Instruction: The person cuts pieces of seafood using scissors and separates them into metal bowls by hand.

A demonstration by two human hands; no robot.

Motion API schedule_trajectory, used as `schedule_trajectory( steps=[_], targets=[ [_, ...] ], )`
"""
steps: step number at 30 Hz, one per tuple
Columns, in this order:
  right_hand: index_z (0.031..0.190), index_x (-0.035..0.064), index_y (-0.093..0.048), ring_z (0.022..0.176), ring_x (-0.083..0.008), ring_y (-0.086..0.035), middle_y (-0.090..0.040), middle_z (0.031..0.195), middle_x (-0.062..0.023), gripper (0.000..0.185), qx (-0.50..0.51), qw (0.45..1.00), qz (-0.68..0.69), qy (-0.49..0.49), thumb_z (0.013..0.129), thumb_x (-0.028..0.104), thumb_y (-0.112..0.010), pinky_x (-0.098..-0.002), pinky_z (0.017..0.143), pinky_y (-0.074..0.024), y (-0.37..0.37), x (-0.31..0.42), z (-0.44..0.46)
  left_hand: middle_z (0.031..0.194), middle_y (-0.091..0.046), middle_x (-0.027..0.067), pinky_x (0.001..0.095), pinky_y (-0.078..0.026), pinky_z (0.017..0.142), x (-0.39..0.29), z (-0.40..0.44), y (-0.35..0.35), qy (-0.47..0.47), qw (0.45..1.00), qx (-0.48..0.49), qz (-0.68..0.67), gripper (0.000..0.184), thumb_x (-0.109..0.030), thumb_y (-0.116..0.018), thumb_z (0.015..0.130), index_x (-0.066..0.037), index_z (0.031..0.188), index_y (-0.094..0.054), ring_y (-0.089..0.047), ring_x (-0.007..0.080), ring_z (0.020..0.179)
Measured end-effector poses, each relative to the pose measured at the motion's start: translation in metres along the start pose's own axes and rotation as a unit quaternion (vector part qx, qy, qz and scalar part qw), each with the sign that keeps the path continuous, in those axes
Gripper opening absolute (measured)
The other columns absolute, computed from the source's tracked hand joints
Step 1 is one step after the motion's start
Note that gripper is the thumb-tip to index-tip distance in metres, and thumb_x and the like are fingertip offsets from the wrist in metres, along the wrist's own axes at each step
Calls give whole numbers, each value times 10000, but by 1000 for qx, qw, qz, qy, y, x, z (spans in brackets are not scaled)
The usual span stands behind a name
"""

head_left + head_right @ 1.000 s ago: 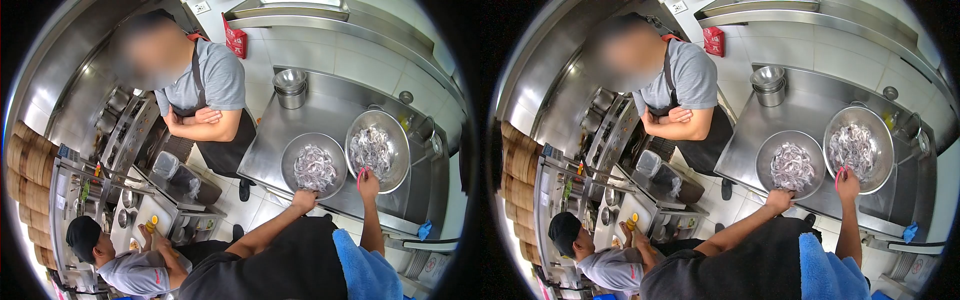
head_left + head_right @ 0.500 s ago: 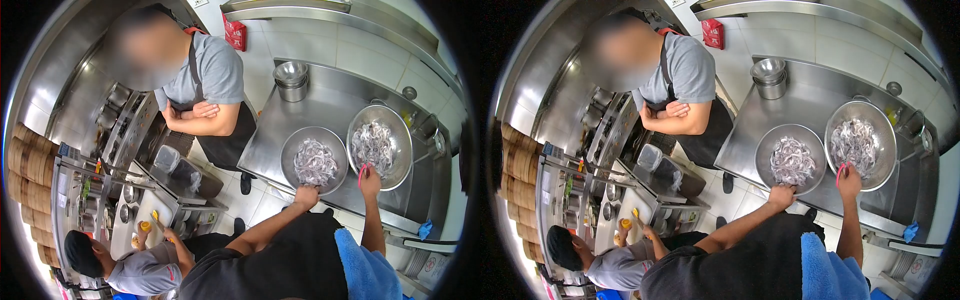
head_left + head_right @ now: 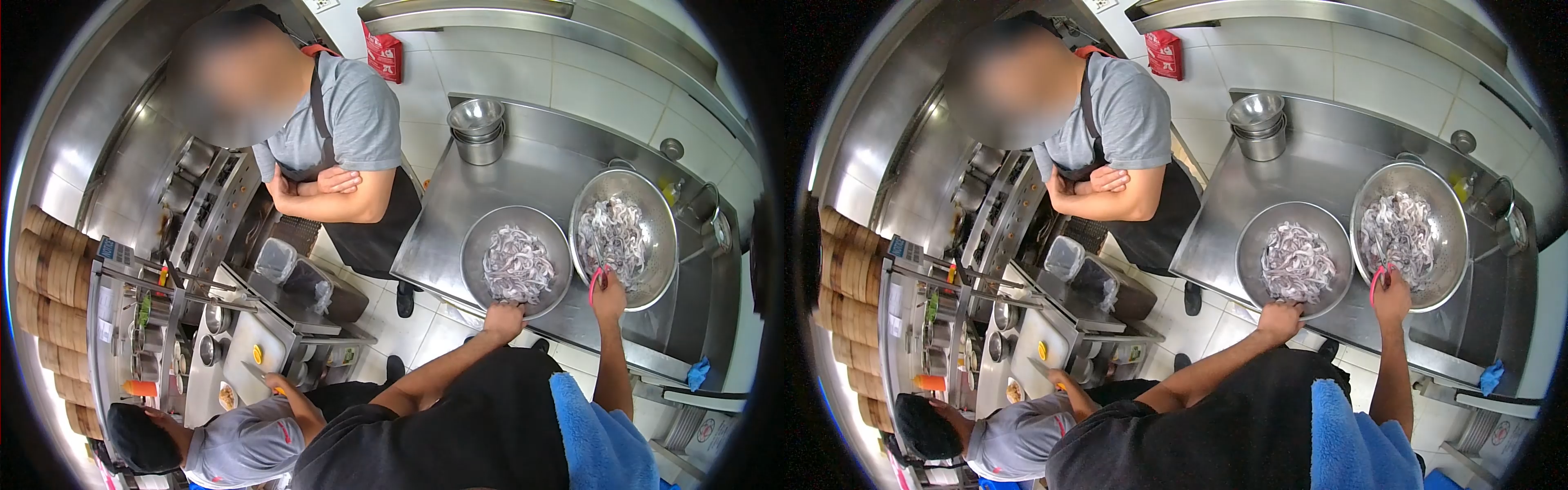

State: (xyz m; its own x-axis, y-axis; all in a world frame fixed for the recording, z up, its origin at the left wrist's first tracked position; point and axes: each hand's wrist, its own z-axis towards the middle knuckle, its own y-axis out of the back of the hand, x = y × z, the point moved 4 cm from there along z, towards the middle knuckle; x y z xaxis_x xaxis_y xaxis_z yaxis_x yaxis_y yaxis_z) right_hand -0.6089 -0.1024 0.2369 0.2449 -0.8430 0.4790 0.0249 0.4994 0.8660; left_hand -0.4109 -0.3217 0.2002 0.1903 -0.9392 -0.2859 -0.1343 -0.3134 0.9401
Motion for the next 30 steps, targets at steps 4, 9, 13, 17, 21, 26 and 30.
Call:
schedule_trajectory(
  steps=[4,9,13,17,21,26,30],
  targets=[
    [1041,60,-665,880,-400,-663,-696,894,-170,288,6,1000,-13,-9,919,319,-692,-524,764,-504,-3,-2,1,1017,-708,88,430,-532,816,0,0,3,0,1000,6,8,362,-425,-737,863,-111,1040,-700,-715,269,951],
    [1043,56,-668,881,-403,-663,-697,903,-176,297,-5,1000,-19,-6,922,327,-687,-520,770,-504,2,4,-1,1016,-707,86,431,-529,832,0,0,0,-8,1000,-2,7,353,-416,-738,862,-114,1042,-700,-715,269,953],
    [1053,54,-668,889,-407,-663,-698,910,-182,305,-2,1000,-9,-9,924,330,-683,-521,774,-504,8,9,-3,1024,-710,86,429,-530,839,0,0,-3,-9,1000,-4,7,342,-406,-741,860,-118,1039,-703,-715,271,958],
    [1061,56,-664,892,-408,-663,-698,912,-184,307,-8,1000,-11,-3,924,329,-684,-521,777,-504,3,2,0,1030,-713,91,423,-533,845,0,0,-2,-6,1000,-5,2,342,-399,-748,853,-116,1040,-706,-715,275,963],
    [1058,57,-659,895,-408,-662,-698,910,-183,307,-7,1000,-17,-4,924,332,-685,-521,779,-505,7,8,-2,1029,-713,94,419,-538,843,-1,0,0,-6,1000,-12,-2,348,-397,-752,849,-110,1040,-706,-713,274,967],
    [1061,62,-659,903,-401,-666,-703,916,-178,305,2,1000,-24,-13,923,333,-688,-522,783,-506,12,11,-2,1029,-712,95,418,-540,838,-3,0,1,-5,1000,-9,4,357,-399,-751,848,-105,1045,-702,-712,275,970],
    [1094,71,-671,912,-397,-671,-710,934,-178,312,4,1000,-21,-10,918,328,-692,-523,787,-510,7,7,-1,1033,-713,98,432,-543,841,-2,1,3,-5,1000,-4,2,348,-394,-741,857,-111,1056,-700,-719,281,960]
  ],
)
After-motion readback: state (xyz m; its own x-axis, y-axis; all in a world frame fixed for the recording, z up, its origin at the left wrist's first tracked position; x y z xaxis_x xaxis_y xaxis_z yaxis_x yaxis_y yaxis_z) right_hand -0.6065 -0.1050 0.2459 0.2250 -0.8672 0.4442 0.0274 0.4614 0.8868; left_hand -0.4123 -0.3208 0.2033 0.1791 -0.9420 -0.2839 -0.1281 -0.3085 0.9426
